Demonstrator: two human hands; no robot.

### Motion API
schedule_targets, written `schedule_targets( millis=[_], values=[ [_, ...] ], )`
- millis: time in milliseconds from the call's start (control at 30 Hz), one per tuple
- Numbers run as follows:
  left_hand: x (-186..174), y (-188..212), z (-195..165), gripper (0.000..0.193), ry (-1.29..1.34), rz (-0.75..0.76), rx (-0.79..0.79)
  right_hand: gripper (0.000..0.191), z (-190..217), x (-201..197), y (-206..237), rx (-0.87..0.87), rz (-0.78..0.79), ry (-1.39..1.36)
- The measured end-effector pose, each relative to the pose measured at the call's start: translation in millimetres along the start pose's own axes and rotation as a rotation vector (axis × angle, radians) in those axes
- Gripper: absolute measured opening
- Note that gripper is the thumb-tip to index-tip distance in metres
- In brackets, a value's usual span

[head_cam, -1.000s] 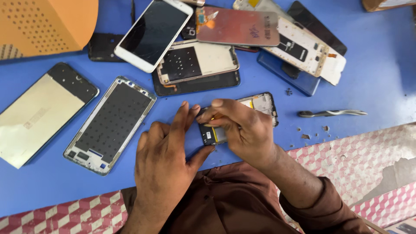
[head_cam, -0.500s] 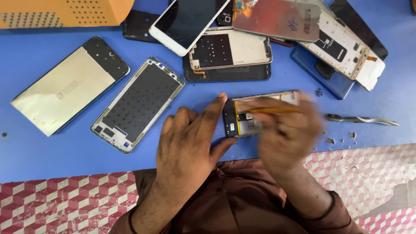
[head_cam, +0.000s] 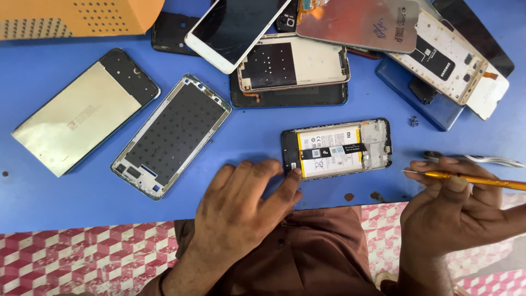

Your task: The person uses a small screwdriver to remove screws from a disassembled smartphone lying on a blue workbench. They carefully unscrew multiple fasteners around the battery and internal frame, placing them on the table. The workspace contains several other disassembled phones and tools.

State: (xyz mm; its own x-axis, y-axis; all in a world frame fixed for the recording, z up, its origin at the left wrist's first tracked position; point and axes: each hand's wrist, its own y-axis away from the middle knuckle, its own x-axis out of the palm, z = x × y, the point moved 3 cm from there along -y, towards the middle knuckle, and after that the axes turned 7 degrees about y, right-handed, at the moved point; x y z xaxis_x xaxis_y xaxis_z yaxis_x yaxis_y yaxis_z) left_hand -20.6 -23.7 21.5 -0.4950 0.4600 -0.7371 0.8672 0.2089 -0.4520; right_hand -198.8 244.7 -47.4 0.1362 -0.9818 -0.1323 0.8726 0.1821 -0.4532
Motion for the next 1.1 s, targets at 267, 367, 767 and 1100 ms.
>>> schedule_targets(
  millis=[267, 367, 767, 1100],
  values=[
    [5, -3, 0, 0.036, -0.057, 0.083, 0.001, 0.078, -15, -1, 15, 0.004, 0.016, 0.082],
    [6, -5, 0, 0.038, -0.063, 0.097, -0.019, 0.073, -15, -3, 20, -0.015, 0.038, 0.172],
    [7, -10, 1, 0.042, -0.036, 0.118, -0.14, 0.022, 2, 6, 3, 0.023, 0.212, 0.323],
    [2, -12, 2, 0.044, -0.012, 0.102, -0.164, 0.013, 40, 30, -12, 0.138, 0.344, 0.224]
  ],
)
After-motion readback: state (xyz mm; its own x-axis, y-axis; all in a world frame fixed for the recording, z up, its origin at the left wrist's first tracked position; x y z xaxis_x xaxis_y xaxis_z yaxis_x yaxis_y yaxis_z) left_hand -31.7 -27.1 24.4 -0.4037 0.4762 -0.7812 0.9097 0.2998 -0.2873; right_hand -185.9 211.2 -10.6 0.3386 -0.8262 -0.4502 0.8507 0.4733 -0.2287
